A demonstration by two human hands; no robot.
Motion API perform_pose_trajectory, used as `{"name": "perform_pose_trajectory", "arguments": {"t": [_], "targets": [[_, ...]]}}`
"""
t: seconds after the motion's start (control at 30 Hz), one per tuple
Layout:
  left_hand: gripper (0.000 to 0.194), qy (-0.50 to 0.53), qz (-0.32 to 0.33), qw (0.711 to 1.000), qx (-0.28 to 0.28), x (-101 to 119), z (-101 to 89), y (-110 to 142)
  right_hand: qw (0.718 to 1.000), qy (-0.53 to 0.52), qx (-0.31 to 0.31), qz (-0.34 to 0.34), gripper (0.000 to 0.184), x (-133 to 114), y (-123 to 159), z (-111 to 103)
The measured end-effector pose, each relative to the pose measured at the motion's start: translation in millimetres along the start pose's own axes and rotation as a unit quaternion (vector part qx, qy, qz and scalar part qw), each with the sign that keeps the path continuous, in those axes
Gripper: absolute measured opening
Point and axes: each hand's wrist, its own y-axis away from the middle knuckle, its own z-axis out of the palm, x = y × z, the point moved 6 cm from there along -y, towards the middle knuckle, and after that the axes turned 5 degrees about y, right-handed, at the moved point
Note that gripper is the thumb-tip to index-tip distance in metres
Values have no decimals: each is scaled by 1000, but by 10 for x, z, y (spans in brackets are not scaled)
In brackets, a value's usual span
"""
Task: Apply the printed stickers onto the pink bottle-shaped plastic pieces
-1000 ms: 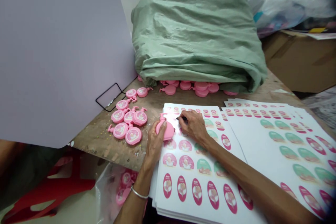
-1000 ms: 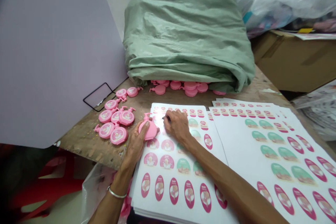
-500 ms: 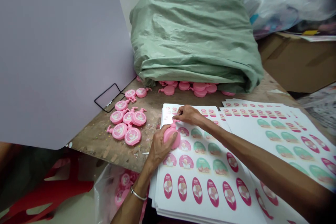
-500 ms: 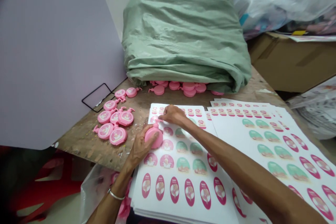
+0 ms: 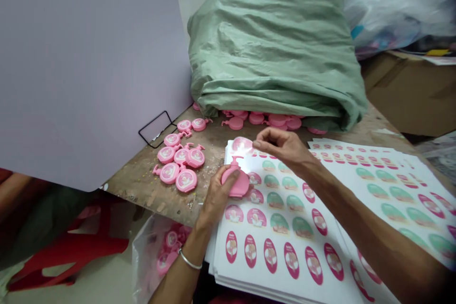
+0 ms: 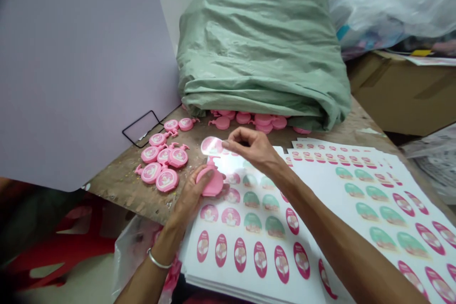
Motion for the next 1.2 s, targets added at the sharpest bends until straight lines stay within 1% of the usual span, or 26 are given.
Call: {"name": "perform_pose_trajectory", "arguments": {"t": [0.07,0.13,0.2,0.3,0.43,0.63,0.9,1.2], "targets": [[48,91,-48,993,-54,9,99,78,999,30,-11,-5,32,32,231,22],[50,129,-78,986,-76,25,179,145,999,46,-28,0,30,77,427,81],[49,139,-93,984,-63,28,226,186,998,52,-32,5,29,103,563,123],[51,140,-111,983,-36,3,273,215,997,67,-26,-3,27,98,655,132],[48,133,-107,984,-43,2,310,222,996,86,-22,-22,24,90,674,106],[45,134,-105,985,-42,26,305,214,994,92,-18,-49,24,84,681,112],[46,128,-98,985,-59,50,327,193,995,94,-10,-42,26,121,670,123],[49,125,-100,985,-63,54,315,205,993,111,-1,-48,23,67,666,116]]}}
